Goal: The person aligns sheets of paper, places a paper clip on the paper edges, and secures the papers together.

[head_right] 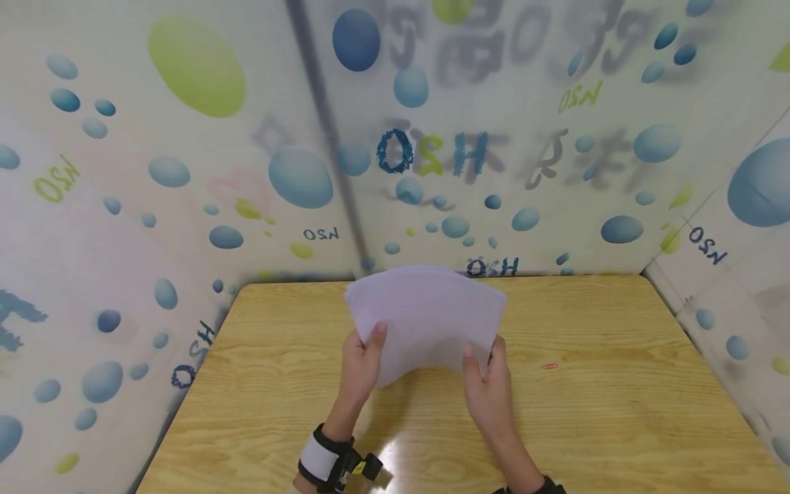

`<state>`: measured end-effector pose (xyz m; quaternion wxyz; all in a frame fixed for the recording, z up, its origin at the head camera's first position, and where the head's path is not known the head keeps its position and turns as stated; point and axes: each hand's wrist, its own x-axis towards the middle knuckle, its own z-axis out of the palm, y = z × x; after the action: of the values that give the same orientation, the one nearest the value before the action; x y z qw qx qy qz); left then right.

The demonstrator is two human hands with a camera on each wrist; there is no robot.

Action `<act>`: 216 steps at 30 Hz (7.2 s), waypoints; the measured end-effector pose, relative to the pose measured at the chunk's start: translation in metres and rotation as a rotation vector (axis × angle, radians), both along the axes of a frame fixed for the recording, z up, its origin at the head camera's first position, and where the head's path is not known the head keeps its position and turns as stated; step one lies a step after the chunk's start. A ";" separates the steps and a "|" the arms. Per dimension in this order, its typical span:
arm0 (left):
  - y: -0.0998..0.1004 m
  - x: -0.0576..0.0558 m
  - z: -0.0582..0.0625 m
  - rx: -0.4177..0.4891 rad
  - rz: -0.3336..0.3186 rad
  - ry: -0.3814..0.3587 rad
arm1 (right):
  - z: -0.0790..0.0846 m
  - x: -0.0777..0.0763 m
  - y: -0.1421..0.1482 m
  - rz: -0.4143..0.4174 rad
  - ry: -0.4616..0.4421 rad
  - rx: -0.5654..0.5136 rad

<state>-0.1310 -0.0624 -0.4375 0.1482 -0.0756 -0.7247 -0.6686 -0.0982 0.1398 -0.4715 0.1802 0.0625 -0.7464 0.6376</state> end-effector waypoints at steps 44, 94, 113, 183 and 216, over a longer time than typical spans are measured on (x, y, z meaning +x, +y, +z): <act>-0.003 -0.014 0.035 0.002 0.084 0.421 | 0.070 -0.009 0.009 -0.226 0.247 0.031; 0.000 0.000 0.038 -0.046 0.086 0.365 | 0.042 -0.008 0.010 -0.261 0.181 0.098; -0.001 -0.005 0.053 -0.054 0.036 0.447 | 0.058 -0.012 0.012 -0.240 0.216 0.122; 0.005 -0.054 -0.114 -0.039 -0.078 -0.509 | -0.048 -0.048 0.052 0.054 -0.790 0.123; 0.008 -0.043 -0.117 -0.075 -0.063 -0.486 | -0.051 -0.034 0.101 -0.096 -0.509 0.477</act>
<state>-0.1740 -0.0547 -0.5543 -0.0545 0.0594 -0.7608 -0.6439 -0.1323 0.2413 -0.5222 -0.0013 -0.0933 -0.8974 0.4312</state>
